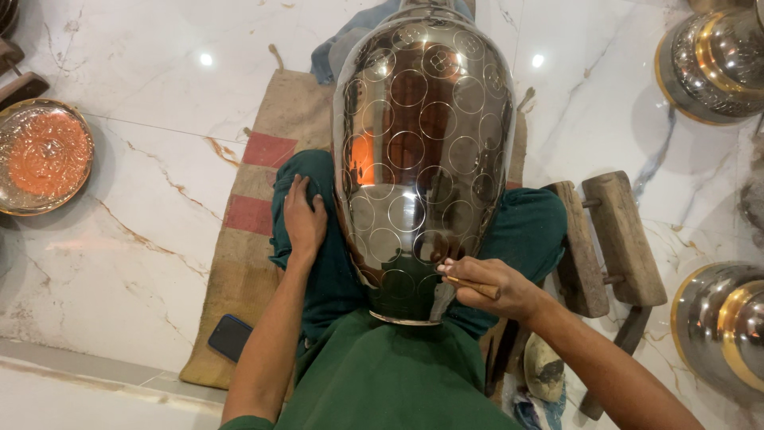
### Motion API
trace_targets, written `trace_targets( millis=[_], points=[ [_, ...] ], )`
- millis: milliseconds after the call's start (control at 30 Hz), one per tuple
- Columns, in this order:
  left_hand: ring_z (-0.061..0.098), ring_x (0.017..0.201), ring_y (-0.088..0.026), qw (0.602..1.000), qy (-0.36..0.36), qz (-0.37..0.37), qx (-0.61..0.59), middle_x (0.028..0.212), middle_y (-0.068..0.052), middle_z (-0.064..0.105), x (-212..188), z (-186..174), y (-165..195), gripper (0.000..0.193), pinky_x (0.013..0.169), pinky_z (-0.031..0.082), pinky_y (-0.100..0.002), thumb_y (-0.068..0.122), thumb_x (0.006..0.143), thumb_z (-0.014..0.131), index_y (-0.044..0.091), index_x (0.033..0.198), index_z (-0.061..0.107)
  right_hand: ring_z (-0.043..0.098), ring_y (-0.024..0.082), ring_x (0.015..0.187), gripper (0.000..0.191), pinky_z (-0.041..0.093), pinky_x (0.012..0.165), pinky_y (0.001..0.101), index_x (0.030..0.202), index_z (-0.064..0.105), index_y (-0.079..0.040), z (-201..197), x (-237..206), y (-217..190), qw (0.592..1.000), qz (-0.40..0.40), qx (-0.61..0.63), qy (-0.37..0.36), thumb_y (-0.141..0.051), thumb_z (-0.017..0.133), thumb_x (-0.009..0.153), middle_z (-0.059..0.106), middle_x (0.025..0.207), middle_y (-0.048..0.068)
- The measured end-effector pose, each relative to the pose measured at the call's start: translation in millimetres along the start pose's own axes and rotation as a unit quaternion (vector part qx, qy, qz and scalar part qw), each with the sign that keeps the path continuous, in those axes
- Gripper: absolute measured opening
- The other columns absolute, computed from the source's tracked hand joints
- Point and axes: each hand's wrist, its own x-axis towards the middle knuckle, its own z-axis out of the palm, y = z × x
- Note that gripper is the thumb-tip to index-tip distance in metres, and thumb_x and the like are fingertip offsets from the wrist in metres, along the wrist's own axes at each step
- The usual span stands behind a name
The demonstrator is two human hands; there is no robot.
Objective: The person sits cross-legged on a mat and uses a small chisel and hammer to engrave circular patterns onto a large silver metal vase. They repeatedly position the chisel and strike it with the hammer to create indentations across the vase surface.
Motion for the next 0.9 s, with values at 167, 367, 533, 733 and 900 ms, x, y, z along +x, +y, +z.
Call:
trace_targets(
  millis=[167,367,533,733,900],
  points=[
    [0.047,0.139,-0.043,1.000,-0.004,-0.010,-0.005,0.153,-0.023,0.050,-0.9,-0.5,-0.2,0.046,0.118,0.035,-0.047,0.012,0.094,0.061,-0.003,0.138,0.059,0.075,0.033,0.103,0.047,0.058,0.100,0.0423,0.126,0.065,0.008,0.1,-3.0,3.9,1.000,0.007,0.001,-0.001,-0.030,0.065,0.098,0.073,0.108,0.018],
    [0.047,0.140,-0.044,1.000,-0.004,-0.003,-0.003,0.154,-0.024,0.050,-1.2,0.0,-2.4,0.047,0.118,0.035,-0.047,0.012,0.095,0.061,-0.004,0.139,0.058,0.075,0.033,0.104,0.039,0.054,0.108,0.0443,0.123,0.066,0.007,0.1,-6.0,4.3,1.000,0.011,0.017,0.005,-0.019,0.064,0.095,0.073,0.107,0.018],
    [0.047,0.140,-0.043,1.000,-0.011,-0.007,0.000,0.154,-0.024,0.049,-0.3,-0.5,-3.2,0.047,0.119,0.034,-0.047,0.012,0.095,0.061,-0.004,0.139,0.058,0.076,0.030,0.100,0.034,0.056,0.107,0.0434,0.119,0.067,0.005,-0.2,-7.7,4.9,0.999,0.026,0.016,0.013,-0.012,0.064,0.089,0.074,0.103,0.016],
    [0.047,0.140,-0.041,1.000,-0.018,-0.015,-0.011,0.154,-0.023,0.049,1.2,-6.9,7.2,0.046,0.119,0.033,-0.048,0.011,0.094,0.060,-0.003,0.138,0.059,0.072,0.020,0.088,0.020,0.065,0.081,0.0320,0.090,0.052,-0.006,12.8,-7.0,7.2,0.975,-0.084,-0.091,0.183,0.004,0.069,0.093,0.066,0.101,0.012],
    [0.044,0.146,-0.040,0.995,-0.021,0.094,-0.018,0.152,-0.021,0.055,13.3,-4.1,7.3,0.046,0.122,0.033,-0.048,0.009,0.095,0.055,0.001,0.140,0.059,0.064,0.014,0.092,0.019,0.067,0.085,0.0372,0.107,0.050,-0.009,21.6,-17.8,22.1,0.843,0.010,0.113,0.526,0.004,0.065,0.105,0.058,0.104,0.005]
  ],
)
